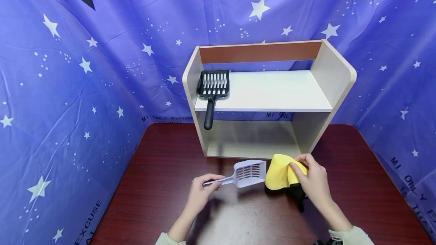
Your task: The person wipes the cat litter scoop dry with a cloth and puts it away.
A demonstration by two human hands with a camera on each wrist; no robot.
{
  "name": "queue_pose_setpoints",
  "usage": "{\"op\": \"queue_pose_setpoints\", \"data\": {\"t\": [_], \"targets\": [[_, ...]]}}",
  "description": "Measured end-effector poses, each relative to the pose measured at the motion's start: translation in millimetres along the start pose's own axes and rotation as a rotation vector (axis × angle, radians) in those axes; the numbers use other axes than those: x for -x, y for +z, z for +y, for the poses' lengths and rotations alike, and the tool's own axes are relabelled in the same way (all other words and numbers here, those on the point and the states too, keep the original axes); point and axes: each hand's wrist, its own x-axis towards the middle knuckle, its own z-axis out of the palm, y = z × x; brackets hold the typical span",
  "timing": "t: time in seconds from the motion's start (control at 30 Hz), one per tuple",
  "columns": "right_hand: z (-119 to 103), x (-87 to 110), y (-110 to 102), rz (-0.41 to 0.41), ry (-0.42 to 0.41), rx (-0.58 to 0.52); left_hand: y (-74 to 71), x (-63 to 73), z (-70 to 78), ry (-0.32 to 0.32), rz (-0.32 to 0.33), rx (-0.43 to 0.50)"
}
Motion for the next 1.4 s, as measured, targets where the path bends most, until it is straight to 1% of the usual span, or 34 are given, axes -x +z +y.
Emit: {"op": "queue_pose_setpoints", "data": {"t": [0.13, 0.23, 0.37, 0.5, 0.6, 0.73, 0.93, 1.07, 1.23, 1.4], "targets": [[0.6, -1.4, -2.4, -0.018, 0.005, -0.019, -4.7, 0.1, -2.0, 0.033, -0.022, 0.011], [-0.8, -1.8, -2.4, -0.047, 0.001, -0.039, -6.4, 0.3, -3.2, 0.070, -0.057, 0.019], [-4.7, -1.8, -0.6, -0.100, -0.016, -0.077, -6.0, -0.1, -4.3, 0.117, -0.101, 0.027], [-10.6, -0.4, 2.1, -0.139, -0.047, -0.116, -3.2, -0.3, -4.2, 0.146, -0.132, 0.015], [-15.8, 0.7, 4.4, -0.163, -0.065, -0.148, -0.1, -0.1, -3.4, 0.148, -0.146, 0.003], [-23.8, 0.9, 6.0, -0.223, -0.062, -0.194, 3.9, -0.3, -4.1, 0.150, -0.153, -0.028], [-31.4, 0.0, 7.6, -0.337, -0.076, -0.245, 8.0, -1.2, -5.6, 0.147, -0.163, -0.080], [-33.7, -0.8, 6.6, -0.429, -0.084, -0.314, 9.8, -1.1, -3.5, 0.141, -0.168, -0.091], [-34.4, -1.1, 5.4, -0.511, -0.136, -0.344, 10.5, -1.0, -3.6, 0.149, -0.170, -0.097], [-33.3, -0.4, 5.3, -0.589, -0.180, -0.353, 10.5, -0.9, -5.8, 0.137, -0.171, -0.083]]}}
